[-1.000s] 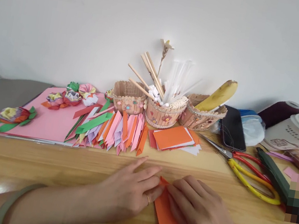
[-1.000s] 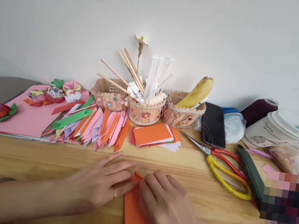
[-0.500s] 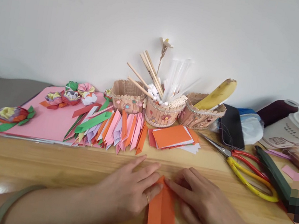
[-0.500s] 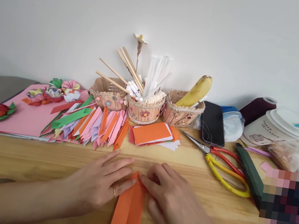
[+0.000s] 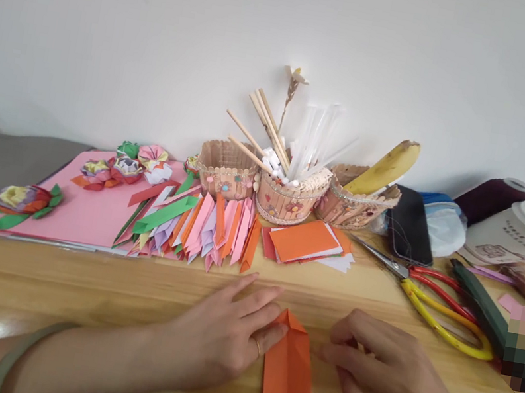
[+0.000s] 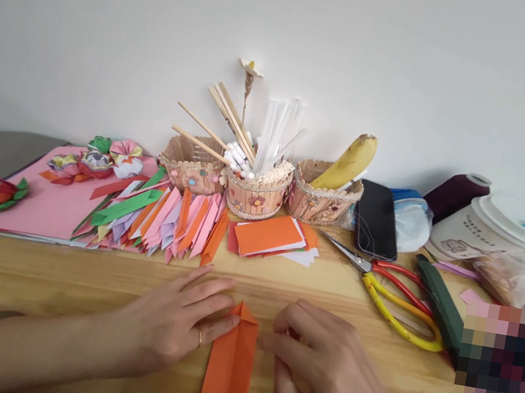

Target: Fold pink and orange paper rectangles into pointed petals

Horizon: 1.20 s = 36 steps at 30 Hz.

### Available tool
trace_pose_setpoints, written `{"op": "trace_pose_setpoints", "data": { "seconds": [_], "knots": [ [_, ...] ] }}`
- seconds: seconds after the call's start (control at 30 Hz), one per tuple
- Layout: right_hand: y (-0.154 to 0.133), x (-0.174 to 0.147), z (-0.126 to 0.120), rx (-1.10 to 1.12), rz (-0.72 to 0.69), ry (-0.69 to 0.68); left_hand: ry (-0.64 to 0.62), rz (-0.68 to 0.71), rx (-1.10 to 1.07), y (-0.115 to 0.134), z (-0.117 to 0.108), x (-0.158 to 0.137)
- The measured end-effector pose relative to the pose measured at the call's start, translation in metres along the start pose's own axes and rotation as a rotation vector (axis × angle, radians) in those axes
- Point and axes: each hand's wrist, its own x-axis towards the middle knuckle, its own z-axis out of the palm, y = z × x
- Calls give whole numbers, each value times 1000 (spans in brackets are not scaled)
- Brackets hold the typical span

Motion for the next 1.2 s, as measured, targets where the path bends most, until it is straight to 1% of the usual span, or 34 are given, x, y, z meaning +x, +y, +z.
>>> {"op": "trace_pose_setpoints", "data": {
  "seconds": [0.03, 0.1, 0.17, 0.2, 0.23, 0.33, 0.4, 0.43, 0.5, 0.6, 0.7, 0.77, 0.87, 1.03, 1.2],
  "knots": [
    [-1, 1, 0, 4, 3, -9, 6, -5, -7, -1, 0, -1],
    [-4, 3, 2, 21, 1, -75, 27, -10, -13, -2, 0, -2],
    [-6, 5, 7, 32, -23, -153, 55, -9, -9, -3, -1, -1],
    [-7, 6, 9, 31, -43, -170, 68, -12, -2, -3, -3, -1],
    [-6, 7, 12, 24, -66, -163, 84, -16, 7, -3, -4, 0],
    [-2, 6, 21, -40, -109, -32, 169, -20, -10, 0, -8, 2],
    [2, 5, 25, -102, -83, 48, 235, -7, -73, 3, -8, 3],
    [4, 4, 26, -132, -60, 76, 244, 0, -106, 5, -7, 3],
    [8, 3, 28, -177, -17, 119, 214, 12, -142, 8, -4, 2],
    [10, 4, 28, -198, -36, 152, 154, 26, -126, 8, -1, 1],
    [8, 5, 27, -165, -94, 115, 123, 48, -115, 6, -3, 1],
    [7, 5, 28, -136, -94, 96, 112, 57, -124, 5, -5, 1],
    [8, 5, 31, -72, -38, 103, 115, 49, -143, 5, -7, 3],
    [11, 9, 34, 66, 103, 105, 92, 22, -163, 6, -7, 5],
    [9, 14, 37, 107, 223, 126, 83, 4, -164, 8, -7, 3]
  ]
}}
